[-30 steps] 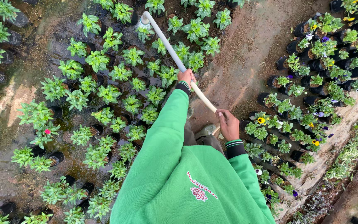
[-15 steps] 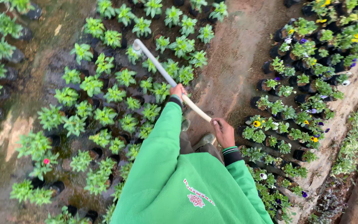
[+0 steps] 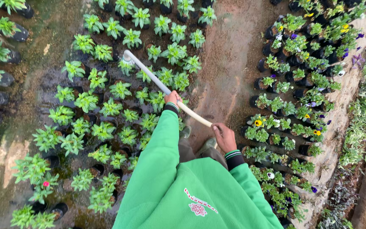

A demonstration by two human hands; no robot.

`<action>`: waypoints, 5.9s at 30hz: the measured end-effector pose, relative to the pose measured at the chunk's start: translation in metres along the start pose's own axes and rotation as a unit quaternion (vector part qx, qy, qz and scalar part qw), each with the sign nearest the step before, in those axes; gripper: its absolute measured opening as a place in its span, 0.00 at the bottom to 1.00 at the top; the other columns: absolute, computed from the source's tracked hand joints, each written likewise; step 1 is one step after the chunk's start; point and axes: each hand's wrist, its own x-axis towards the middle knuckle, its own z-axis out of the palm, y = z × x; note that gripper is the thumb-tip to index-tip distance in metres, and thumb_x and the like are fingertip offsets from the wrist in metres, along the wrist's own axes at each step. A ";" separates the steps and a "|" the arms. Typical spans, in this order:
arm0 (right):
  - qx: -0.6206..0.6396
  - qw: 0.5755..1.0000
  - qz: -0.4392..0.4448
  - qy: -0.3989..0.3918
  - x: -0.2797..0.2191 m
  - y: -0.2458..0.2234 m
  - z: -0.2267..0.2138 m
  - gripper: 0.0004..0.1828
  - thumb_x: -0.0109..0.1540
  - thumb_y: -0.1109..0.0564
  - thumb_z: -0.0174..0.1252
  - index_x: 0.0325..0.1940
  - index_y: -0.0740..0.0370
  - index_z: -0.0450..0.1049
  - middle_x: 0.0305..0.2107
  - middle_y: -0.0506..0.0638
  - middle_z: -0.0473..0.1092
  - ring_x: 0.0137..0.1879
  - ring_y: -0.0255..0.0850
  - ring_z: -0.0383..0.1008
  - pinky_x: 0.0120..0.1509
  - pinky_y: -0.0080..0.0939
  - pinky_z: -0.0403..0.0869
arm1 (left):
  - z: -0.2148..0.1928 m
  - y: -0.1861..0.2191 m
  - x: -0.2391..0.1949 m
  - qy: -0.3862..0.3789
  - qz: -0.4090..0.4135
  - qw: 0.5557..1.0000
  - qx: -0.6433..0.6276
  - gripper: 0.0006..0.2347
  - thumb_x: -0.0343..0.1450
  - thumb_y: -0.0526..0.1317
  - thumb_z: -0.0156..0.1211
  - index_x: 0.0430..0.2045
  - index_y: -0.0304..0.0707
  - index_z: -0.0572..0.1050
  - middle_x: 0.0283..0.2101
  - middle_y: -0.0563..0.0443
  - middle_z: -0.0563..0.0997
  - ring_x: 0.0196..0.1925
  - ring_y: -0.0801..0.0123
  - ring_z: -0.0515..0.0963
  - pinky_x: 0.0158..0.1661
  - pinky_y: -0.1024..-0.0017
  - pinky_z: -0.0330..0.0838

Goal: The person waters rows of potted plants using a long-handled watering wand. They move steadily along the rows, directing a gentle spray over the foliage and soil of each plant.

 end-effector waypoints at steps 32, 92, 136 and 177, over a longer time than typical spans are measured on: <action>-0.015 0.991 -0.033 0.132 -0.006 0.026 -0.026 0.10 0.69 0.57 0.56 0.49 0.65 0.77 0.45 0.59 0.76 0.48 0.50 0.80 0.52 0.45 0.77 | 0.023 -0.105 -0.056 -0.022 -0.125 0.991 -0.041 0.07 0.68 0.30 0.52 0.22 0.37 0.62 0.16 0.54 0.64 0.15 0.70 0.65 0.18 0.65 0.66; -0.288 0.931 0.086 -0.207 0.230 0.206 -0.047 0.39 0.66 0.28 0.50 0.54 0.69 0.72 0.48 0.72 0.72 0.53 0.65 0.76 0.58 0.62 0.74 | 0.028 -0.058 -0.082 -0.100 -0.055 0.954 0.277 0.06 0.75 0.37 0.51 0.42 0.38 0.72 0.42 0.40 0.84 0.39 0.57 0.85 0.42 0.60 0.80; -0.293 0.930 0.172 -0.139 0.180 0.270 -0.162 0.40 0.63 0.24 0.53 0.50 0.64 0.77 0.46 0.71 0.73 0.53 0.65 0.76 0.57 0.61 0.75 | 0.071 -0.136 -0.033 -0.175 -0.110 0.920 0.333 0.06 0.75 0.39 0.52 0.41 0.39 0.71 0.43 0.41 0.84 0.39 0.57 0.86 0.41 0.60 0.80; -0.197 0.907 0.373 0.002 0.315 0.214 -0.231 0.25 0.54 0.38 0.67 0.44 0.59 0.80 0.35 0.67 0.76 0.44 0.65 0.77 0.48 0.61 0.76 | 0.513 -0.085 0.073 -0.220 -0.079 0.963 0.133 0.10 0.74 0.32 0.53 0.43 0.36 0.59 0.35 0.43 0.72 0.35 0.48 0.82 0.39 0.40 0.82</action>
